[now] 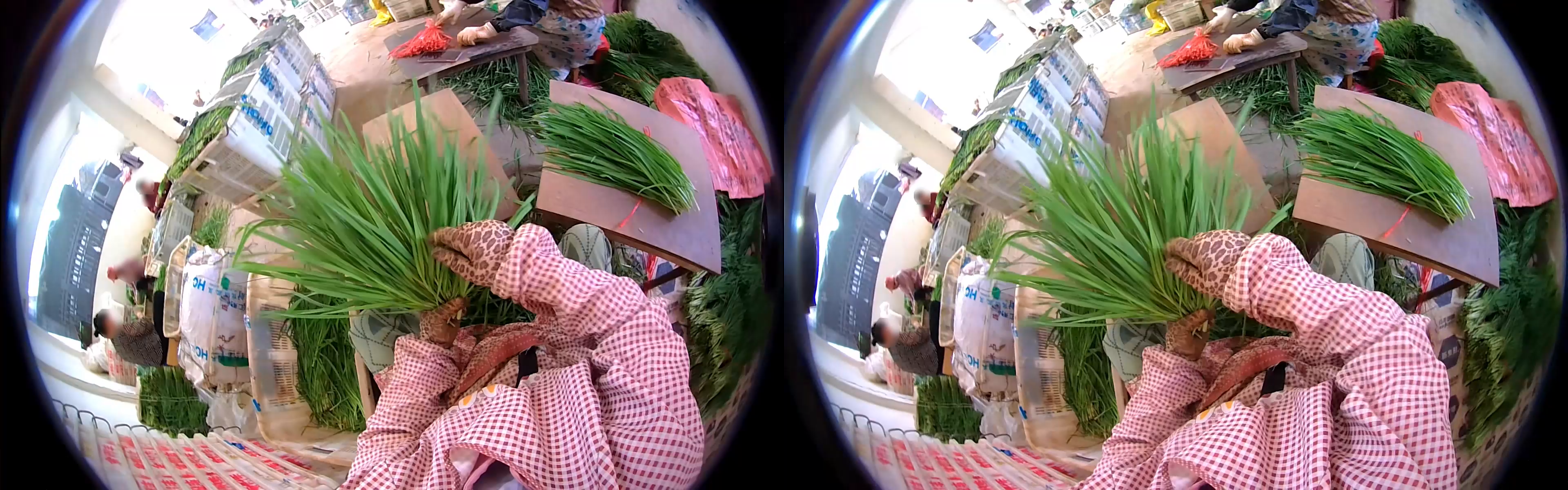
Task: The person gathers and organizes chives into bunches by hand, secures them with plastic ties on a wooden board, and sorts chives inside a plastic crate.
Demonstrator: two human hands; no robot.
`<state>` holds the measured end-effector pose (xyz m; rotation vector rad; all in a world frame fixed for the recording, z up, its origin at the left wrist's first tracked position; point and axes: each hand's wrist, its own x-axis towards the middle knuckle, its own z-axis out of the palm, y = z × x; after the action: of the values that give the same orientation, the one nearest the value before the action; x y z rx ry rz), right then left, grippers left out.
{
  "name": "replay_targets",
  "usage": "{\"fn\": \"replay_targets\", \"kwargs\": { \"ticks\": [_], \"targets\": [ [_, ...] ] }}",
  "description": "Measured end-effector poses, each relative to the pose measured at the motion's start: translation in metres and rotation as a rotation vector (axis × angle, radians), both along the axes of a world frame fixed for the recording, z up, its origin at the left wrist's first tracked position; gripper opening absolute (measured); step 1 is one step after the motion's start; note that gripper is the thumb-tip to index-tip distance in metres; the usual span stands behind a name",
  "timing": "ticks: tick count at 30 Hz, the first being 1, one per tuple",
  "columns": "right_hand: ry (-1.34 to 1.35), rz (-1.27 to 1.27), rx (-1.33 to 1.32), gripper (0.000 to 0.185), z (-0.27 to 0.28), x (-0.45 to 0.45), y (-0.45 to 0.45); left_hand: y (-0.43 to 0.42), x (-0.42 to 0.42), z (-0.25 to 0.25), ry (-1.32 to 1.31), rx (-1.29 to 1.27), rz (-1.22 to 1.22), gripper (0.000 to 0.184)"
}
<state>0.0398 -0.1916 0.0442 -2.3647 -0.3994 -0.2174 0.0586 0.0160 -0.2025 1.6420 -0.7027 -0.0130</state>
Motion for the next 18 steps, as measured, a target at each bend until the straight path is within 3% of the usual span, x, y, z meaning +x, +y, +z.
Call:
{"fn": "replay_targets", "kwargs": {
  "ticks": [1, 2, 4, 5, 7, 9, 10, 14, 16, 18],
  "targets": [
    [0.036, -0.012, -0.028, 0.034, -0.006, 0.002, -0.003, 0.005, 0.004, 0.004, -0.217, 0.143, 0.004, 0.015],
    [0.075, -0.019, -0.059, 0.034, -0.008, 0.002, -0.005, 0.008, 0.001, 0.006, -0.061, 0.252, -0.003, 0.014],
    [0.133, -0.030, -0.103, 0.033, -0.010, -0.001, -0.012, 0.006, 0.003, -0.008, 0.841, -0.326, -0.182, 0.010],
    [0.120, -0.033, -0.092, 0.033, -0.013, -0.003, -0.014, 0.009, -0.005, -0.015, 0.439, -0.010, -0.092, 0.010],
    [0.174, -0.052, -0.083, 0.035, -0.007, -0.006, -0.017, -0.017, -0.032, 0.089, -0.402, 0.597, 0.074, 0.010],
    [0.200, -0.070, -0.046, 0.039, 0.000, -0.008, -0.023, -0.018, -0.034, 0.085, -0.246, 0.526, 0.038, 0.011],
    [0.182, -0.123, -0.042, 0.053, -0.006, -0.005, -0.025, -0.019, -0.032, 0.086, -0.209, 0.523, 0.020, 0.013],
    [0.222, -0.197, 0.217, 0.071, 0.015, -0.015, -0.029, -0.012, -0.033, 0.053, -0.293, 0.349, 0.035, 0.023],
    [0.095, -0.178, 0.324, 0.067, -0.005, -0.006, -0.035, -0.017, -0.031, 0.067, 0.357, -0.104, -0.109, 0.029],
    [0.170, -0.181, 0.411, 0.060, -0.012, -0.004, -0.042, -0.022, -0.030, 0.079, 1.003, -0.570, -0.242, 0.036]
  ]
}}
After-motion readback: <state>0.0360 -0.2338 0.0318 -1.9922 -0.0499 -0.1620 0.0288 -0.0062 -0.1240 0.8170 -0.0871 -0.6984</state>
